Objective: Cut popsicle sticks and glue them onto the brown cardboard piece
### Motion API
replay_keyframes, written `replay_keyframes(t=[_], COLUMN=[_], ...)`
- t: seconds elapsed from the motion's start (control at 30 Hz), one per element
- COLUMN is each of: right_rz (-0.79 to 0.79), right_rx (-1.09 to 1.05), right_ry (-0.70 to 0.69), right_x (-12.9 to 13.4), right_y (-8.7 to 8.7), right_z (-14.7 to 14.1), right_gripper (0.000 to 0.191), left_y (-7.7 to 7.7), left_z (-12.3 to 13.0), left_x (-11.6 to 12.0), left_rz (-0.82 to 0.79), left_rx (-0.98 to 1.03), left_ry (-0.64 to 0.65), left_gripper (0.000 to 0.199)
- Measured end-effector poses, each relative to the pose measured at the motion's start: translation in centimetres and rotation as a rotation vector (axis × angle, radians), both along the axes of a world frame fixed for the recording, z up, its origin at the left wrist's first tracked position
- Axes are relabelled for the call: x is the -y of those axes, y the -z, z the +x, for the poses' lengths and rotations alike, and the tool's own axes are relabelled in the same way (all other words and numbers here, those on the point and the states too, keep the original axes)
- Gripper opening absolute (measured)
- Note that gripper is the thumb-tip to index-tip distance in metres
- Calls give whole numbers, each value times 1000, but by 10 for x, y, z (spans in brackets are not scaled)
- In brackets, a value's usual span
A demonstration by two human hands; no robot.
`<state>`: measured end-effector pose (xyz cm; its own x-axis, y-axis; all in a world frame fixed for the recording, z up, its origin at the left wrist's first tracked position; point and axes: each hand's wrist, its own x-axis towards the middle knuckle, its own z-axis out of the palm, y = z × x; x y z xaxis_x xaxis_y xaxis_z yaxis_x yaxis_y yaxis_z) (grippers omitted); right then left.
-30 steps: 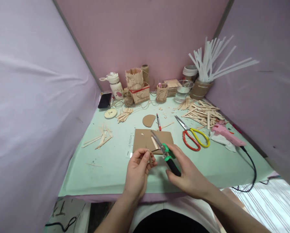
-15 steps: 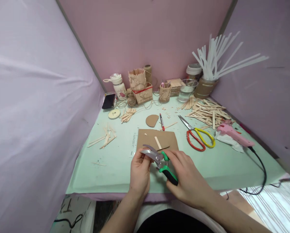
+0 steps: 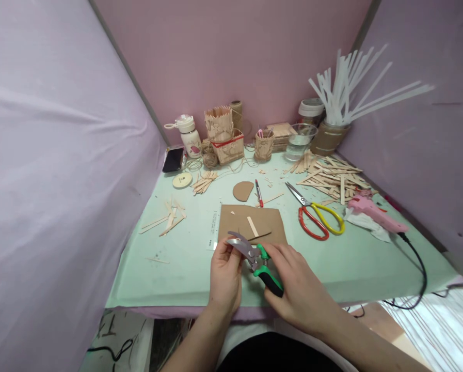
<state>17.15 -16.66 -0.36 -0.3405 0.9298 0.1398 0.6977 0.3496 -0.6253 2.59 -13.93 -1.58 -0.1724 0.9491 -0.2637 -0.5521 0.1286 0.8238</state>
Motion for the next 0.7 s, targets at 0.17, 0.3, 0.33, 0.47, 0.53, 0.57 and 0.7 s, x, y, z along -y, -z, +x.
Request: replay_keyframes(t=[0.17, 0.3, 0.33, 0.47, 0.53, 0.57, 0.7], right_rz=[-7, 2, 6, 14, 13, 10, 1], right_rx=[2, 3, 4, 17, 25, 28, 28], right_ry=[6, 8, 10, 18, 18, 16, 5], right_x=[-1, -1, -1, 0, 0, 1, 0], right_y=[0, 2, 2, 3, 3, 3, 4], right_z=[1, 1, 1, 2, 3, 3, 4], right_gripper=[70, 71, 71, 70, 70, 70, 70], left_y=[0, -1, -1, -2, -3, -3, -2], left_z=[1, 1, 1, 1, 2, 2, 2], left_x=[1, 1, 1, 1, 1, 1, 1], left_rz=[-6, -6, -6, -1, 0, 0, -1], left_rx=[7, 13, 12, -7, -18, -23, -36], left_ry=[4, 3, 3, 7, 9, 9, 13], left_gripper=[31, 32, 32, 32, 32, 32, 31])
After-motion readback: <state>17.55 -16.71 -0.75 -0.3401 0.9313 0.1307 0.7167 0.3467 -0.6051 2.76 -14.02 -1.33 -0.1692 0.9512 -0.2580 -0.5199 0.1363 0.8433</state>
